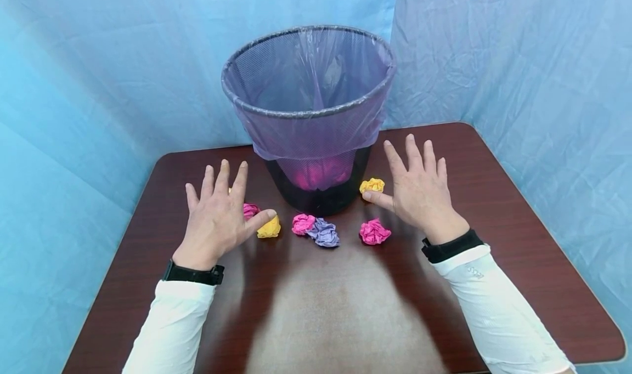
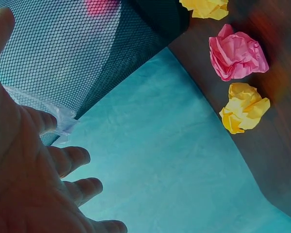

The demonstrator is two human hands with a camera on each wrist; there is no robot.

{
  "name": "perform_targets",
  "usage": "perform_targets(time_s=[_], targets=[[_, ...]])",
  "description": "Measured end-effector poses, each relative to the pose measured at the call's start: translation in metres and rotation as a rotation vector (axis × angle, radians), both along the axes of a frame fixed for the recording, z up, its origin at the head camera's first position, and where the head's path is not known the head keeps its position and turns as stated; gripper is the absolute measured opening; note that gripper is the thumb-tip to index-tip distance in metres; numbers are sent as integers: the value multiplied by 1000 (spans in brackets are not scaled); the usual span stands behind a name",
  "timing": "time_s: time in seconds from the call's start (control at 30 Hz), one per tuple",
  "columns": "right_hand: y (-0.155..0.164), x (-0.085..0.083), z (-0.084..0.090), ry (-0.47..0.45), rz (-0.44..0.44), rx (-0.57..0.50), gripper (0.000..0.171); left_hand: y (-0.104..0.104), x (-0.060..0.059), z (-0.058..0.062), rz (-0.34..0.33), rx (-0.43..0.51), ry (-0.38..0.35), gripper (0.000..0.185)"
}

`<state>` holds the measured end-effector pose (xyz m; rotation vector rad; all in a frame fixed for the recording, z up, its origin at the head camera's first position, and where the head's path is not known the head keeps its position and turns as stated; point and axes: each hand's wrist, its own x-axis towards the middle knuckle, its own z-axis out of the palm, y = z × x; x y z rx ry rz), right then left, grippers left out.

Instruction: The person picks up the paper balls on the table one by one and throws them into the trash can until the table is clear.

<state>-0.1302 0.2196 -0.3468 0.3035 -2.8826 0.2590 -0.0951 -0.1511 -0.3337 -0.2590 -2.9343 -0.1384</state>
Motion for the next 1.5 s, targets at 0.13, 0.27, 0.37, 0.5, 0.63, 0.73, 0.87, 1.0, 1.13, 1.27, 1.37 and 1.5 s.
perform_targets(time_s=[0.13,0.27,0.37,0.5,0.63,0.73,0.87,1.0,1.13,1.27,1.37,1.5], targets=[[0,2,-3,-11,-3,1,108,0,0,-2,-1,0,0,109],[-1,2,-8,-24,2,6,108,1,0,-5,1,-10,-9,110],[-2,3,-11,-36,3,13,109,1,0,-6,5,-13,-10,110],[-2,4,-14,-52,2,11,110,2,0,-9,5,2,-12,110],[-3,5,-17,-62,3,8,110,2,1,-12,-2,16,-12,109],[-3,5,-20,-69,2,5,111,3,1,-14,-4,22,-13,108],[-3,6,-23,-89,7,0,111,4,1,-17,-4,21,-20,108],[-4,7,-26,-102,15,-1,111,4,3,-20,-6,16,-17,108],[-5,8,-30,-111,21,-1,111,4,3,-23,-4,17,-26,107],[-5,9,-32,-127,22,4,111,5,3,-25,0,16,-41,106],[-5,9,-34,-151,24,6,111,6,3,-26,3,14,-46,106],[-6,9,-37,-179,32,9,111,7,3,-27,6,9,-55,107]])
